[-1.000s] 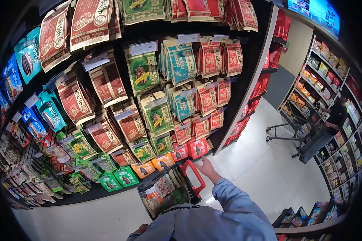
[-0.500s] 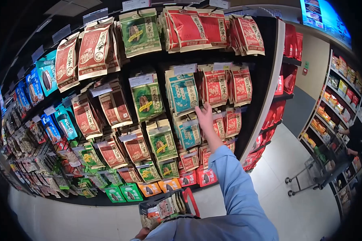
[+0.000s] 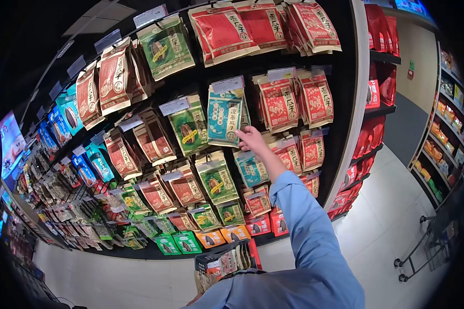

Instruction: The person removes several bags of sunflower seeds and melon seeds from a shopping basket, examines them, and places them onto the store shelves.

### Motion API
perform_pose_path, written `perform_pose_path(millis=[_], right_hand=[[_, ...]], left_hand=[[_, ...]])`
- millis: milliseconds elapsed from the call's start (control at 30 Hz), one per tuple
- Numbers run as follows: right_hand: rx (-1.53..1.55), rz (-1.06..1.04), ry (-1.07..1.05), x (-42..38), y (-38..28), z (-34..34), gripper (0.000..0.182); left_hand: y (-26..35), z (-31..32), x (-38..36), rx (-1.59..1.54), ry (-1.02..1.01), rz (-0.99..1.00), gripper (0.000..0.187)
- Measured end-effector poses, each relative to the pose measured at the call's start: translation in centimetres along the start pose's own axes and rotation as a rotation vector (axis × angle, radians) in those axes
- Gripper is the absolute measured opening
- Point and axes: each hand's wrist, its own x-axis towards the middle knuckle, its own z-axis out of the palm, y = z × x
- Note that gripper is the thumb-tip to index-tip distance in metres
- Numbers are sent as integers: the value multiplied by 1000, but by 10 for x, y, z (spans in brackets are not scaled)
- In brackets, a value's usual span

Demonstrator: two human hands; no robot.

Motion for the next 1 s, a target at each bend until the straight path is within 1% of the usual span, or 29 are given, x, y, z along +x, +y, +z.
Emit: perform_pose_path(millis=[33, 67, 167, 300, 333, 433, 500, 600, 633, 667, 700, 767, 800, 833, 867, 900, 933, 967, 1000], right_hand=[[-38, 12, -9, -4, -6, 4, 45], [-85, -21, -44, -4, -9, 6, 46], [-254, -48, -98, -3, -17, 13, 63], [-9, -151, -109, -8, -19, 23, 46], [182, -177, -134, -12, -20, 27, 40], [498, -78, -132, -40, -45, 33, 42], [590, -26, -166, -69, -67, 36, 41], [683, 71, -224, -107, -83, 35, 40], [674, 85, -236, -125, -80, 35, 41], [663, 101, -250, -144, -75, 36, 43], [651, 118, -265, -164, -66, 38, 44], [525, 159, -192, -206, -40, 44, 42], [485, 142, -193, -223, -25, 51, 41], [445, 127, -196, -239, -10, 59, 40], [373, 106, -213, -250, 15, 60, 41], [303, 88, -233, -258, 37, 61, 42], [278, 41, -259, -270, 37, 68, 45], [224, 34, -256, -279, 40, 70, 44], [171, 24, -252, -286, 42, 70, 43]], left_hand=[[-3, -5, -1, -1, 6, -4, 56], [-5, -8, -1, 1, 12, -8, 56], [-12, -18, -2, 0, 20, -20, 57], [-26, -19, 2, 19, 7, -25, 58], [-29, -20, 6, 20, 0, -22, 58], [-34, -17, 17, 24, -27, 4, 59], [-38, -14, 29, 27, -50, 50, 59], [-35, -23, 59, -50, -83, 230, 60], [-27, -27, 68, -16, -32, 243, 58], [-8, -35, 70, 19, 21, 253, 56], [21, -44, 66, -164, -13, 232, 53], [113, -72, 25, -572, -34, 190, 45], [157, -85, 10, -801, -86, 256, 53], [205, -106, -25, -934, -186, 371, 57], [231, -114, -33, -1090, -283, 499, 62], [262, -126, -50, -1151, -360, 620, 71], [293, -137, -71, -1211, -417, 659, 75], [322, -145, -101, -1236, -452, 857, 75], [350, -155, -131, -1263, -462, 900, 69]])
